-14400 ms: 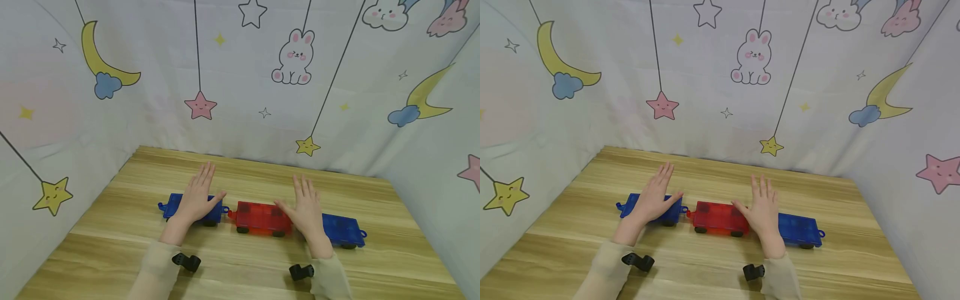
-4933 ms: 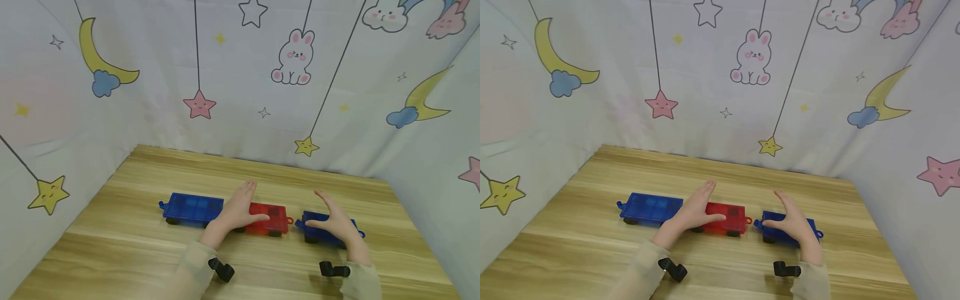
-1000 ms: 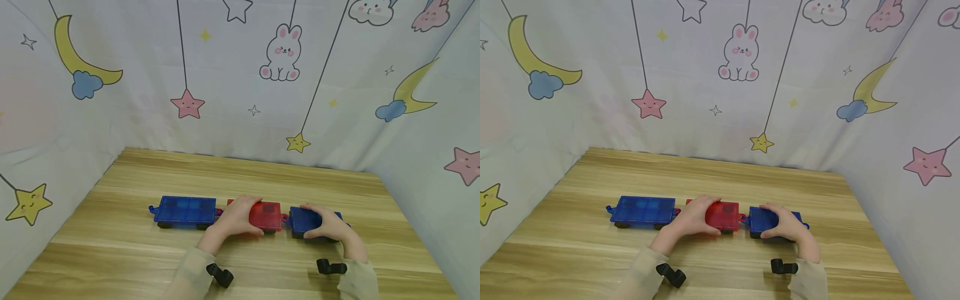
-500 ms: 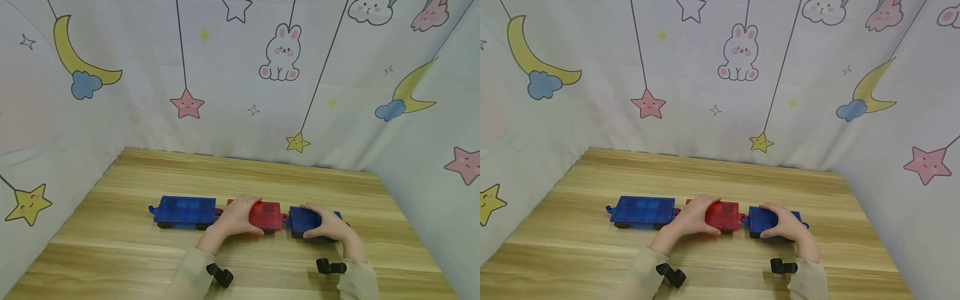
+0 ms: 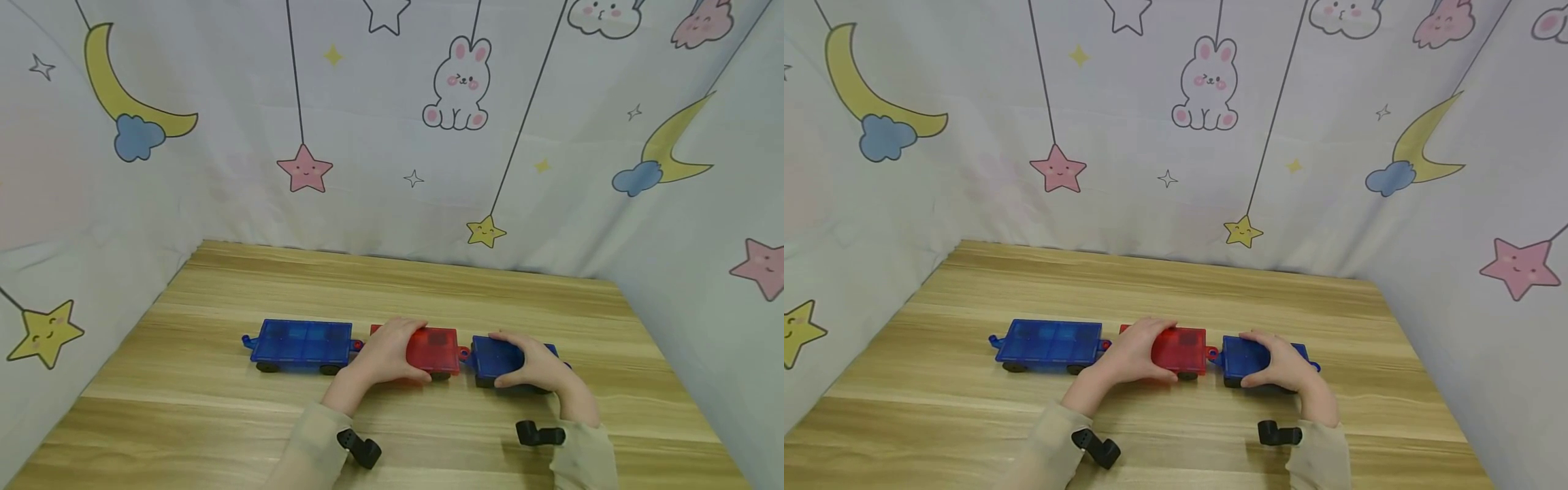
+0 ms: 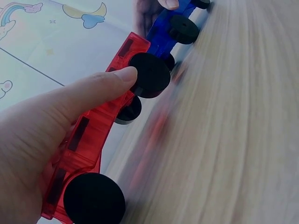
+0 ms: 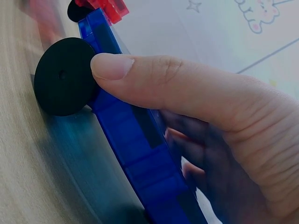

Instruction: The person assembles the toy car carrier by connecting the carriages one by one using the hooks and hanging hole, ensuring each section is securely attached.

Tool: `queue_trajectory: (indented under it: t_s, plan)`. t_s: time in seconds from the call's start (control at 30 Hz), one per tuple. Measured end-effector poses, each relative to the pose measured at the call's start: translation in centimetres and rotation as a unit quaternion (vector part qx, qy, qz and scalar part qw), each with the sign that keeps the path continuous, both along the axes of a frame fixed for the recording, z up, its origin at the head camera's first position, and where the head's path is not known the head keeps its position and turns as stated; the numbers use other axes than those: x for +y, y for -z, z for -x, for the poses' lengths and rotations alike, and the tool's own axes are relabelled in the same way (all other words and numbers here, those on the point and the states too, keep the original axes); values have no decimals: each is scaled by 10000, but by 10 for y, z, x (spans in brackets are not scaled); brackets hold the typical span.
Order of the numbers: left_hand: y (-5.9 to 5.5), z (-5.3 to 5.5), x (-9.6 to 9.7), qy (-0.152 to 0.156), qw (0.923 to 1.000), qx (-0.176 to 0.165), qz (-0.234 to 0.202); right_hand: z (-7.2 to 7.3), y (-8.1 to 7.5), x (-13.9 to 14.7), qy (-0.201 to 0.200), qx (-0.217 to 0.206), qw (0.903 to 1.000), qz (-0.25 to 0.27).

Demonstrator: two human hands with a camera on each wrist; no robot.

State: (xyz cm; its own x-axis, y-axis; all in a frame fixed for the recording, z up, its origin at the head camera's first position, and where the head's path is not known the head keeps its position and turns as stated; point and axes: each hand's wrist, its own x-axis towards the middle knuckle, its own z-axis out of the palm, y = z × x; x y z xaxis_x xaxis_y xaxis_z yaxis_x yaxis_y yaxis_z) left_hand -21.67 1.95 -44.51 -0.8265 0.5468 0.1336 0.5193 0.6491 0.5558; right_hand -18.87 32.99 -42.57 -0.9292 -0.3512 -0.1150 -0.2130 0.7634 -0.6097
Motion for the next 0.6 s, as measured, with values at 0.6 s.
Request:
queue_trajectory:
  t_s: [0.6]
  plan:
    - [-1,0,0,33,9999,41,104,1,1,0,-6,-2,10000,-13]
